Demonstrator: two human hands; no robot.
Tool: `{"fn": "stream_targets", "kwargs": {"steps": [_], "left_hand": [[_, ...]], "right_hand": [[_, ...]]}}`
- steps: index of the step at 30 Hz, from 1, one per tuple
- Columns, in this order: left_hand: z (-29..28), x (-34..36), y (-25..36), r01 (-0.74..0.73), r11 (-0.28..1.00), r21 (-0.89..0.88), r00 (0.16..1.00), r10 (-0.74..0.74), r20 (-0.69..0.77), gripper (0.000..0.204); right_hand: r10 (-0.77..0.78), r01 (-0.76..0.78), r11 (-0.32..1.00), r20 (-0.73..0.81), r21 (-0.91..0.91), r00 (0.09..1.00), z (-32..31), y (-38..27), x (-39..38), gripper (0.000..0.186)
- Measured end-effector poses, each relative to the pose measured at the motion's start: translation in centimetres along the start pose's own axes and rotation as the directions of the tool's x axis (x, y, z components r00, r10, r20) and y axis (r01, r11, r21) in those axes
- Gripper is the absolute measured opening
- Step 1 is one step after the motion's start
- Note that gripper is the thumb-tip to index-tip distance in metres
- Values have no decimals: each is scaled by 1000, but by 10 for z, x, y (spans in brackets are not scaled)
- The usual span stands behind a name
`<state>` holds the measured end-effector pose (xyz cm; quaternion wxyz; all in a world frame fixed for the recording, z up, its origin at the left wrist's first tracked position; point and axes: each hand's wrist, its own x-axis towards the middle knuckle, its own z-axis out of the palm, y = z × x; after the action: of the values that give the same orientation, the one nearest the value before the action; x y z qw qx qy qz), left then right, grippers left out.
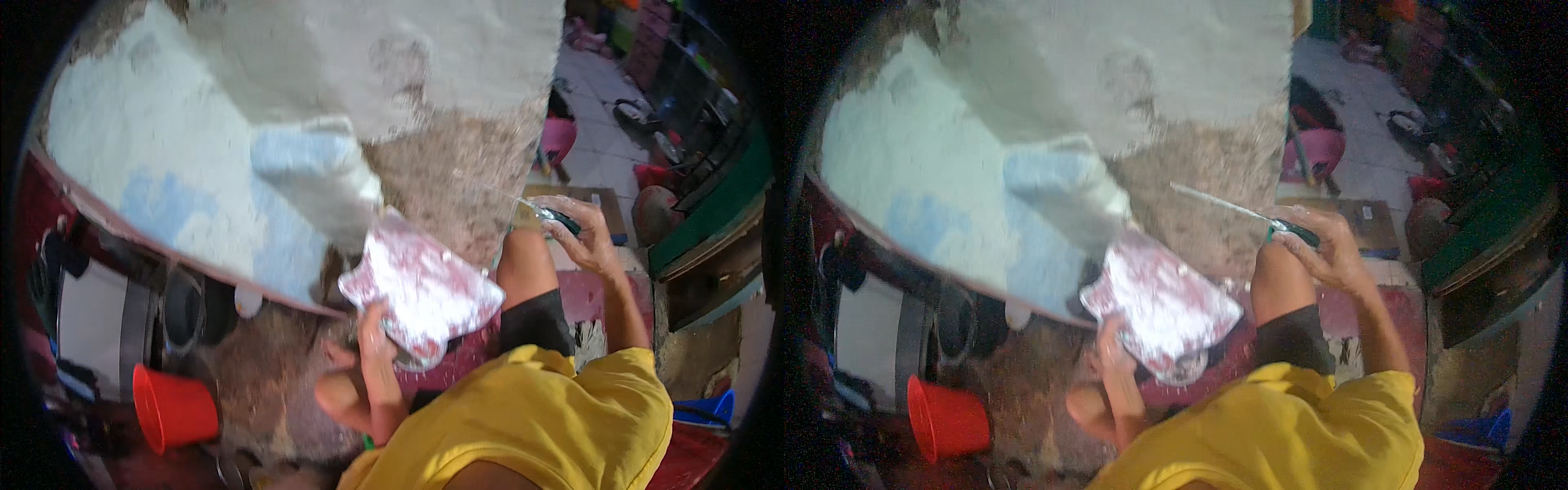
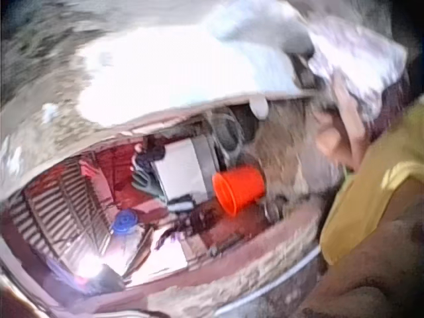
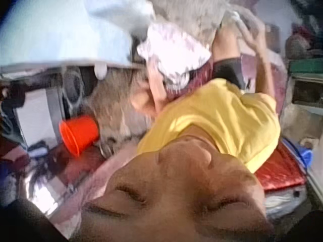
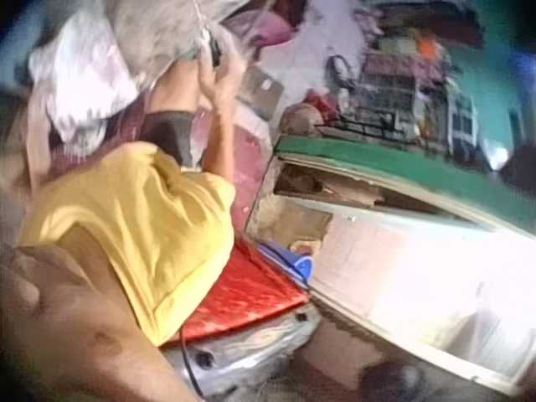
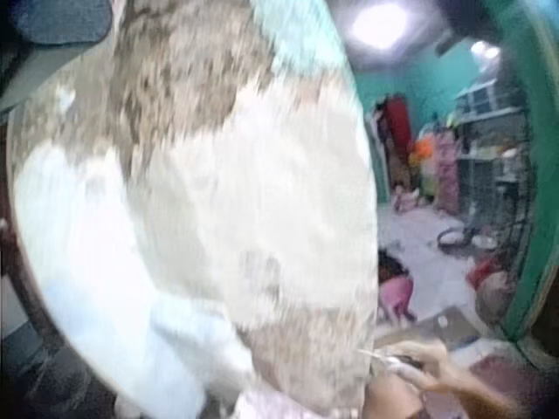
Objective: The person applies a white plaster substance to a wall corner using a spatula and a hand-held tray, smoothing the material over a damaged area and refilling the spatula from a bowl.
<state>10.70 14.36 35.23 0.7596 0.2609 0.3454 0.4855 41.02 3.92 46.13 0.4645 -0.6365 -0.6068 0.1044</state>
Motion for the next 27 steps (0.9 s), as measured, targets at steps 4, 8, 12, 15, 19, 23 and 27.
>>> {"fn": "stream_targets", "kwargs": {"steps": [4,8,12,15,19,23,27], "left_hand": [[18,-25,9,-246,968,43,969,246,-10,45],[34,-40,-7,-358,918,168,927,371,-49,53],[33,-44,-22,-453,867,208,886,463,1,55],[37,-49,-21,-439,841,316,899,415,142,42],[42,-40,-34,-375,874,308,927,347,145,40],[22,-23,-56,-370,901,227,928,370,43,44],[32,-18,-44,-167,986,-11,986,167,25,47]], "right_hand": [[-158,229,950,306,-212,939,-14,-3,-13,30],[-93,189,948,345,-256,934,-7,12,-39,31],[-129,157,981,220,-114,967,19,30,-50,34],[-174,171,985,103,35,979,39,30,-39,33],[-204,205,966,-18,157,979,37,29,-22,33],[-175,170,970,13,174,984,-6,37,-3,33],[-111,130,948,-80,292,991,-54,30,26,30]]}}
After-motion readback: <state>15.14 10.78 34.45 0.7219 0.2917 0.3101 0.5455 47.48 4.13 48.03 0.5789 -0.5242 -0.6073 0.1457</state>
